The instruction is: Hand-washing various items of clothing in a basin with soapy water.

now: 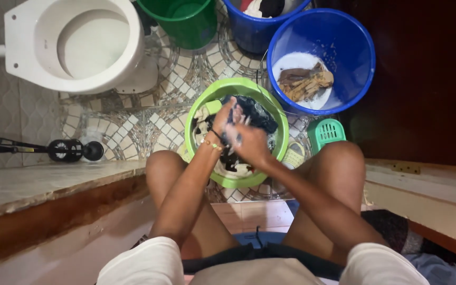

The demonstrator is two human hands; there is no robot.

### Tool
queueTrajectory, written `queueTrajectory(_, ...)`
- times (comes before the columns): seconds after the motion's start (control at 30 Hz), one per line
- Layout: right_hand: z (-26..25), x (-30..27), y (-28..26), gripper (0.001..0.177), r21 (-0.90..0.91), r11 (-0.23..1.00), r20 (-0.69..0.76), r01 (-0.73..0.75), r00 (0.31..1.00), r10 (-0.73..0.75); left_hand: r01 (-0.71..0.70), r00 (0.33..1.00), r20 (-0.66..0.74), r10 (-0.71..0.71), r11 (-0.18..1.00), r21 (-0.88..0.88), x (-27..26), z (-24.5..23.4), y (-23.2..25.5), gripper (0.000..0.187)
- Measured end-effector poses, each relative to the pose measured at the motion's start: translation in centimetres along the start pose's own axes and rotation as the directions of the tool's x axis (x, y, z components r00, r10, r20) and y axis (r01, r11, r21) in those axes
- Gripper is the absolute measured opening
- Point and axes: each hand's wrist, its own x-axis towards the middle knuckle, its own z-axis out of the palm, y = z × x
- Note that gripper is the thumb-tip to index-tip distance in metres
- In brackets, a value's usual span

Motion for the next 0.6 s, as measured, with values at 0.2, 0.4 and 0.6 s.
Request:
queueTrajectory(0.2, 3.5, 4.3, 12.4, 0.066, 0.17, 0.752, 0.101, -0.637, 0.77, 0.63, -0.045, 0.79, -0.348, 0.504, 0.614, 0.788, -6.9, 16.2, -3.4, 0.056)
queueTrajectory(0.4, 3.0, 8.2, 17.5, 0.041, 0.462, 0.171, 0.651, -0.87, 0.464, 0.601, 0.094, 0.879, -0.213, 0.428, 0.282, 0.955, -9.4, 23.2, -6.4, 0.069)
queueTrajectory(0.6, 10.7, 3.1, 34.7, 0.025, 0.25, 0.903, 0.349, -0.349, 0.903, 0.252, 0.234, 0.947, -0.229, 0.226, 0.005, 0.972, -11.0, 22.0, -8.7, 0.088)
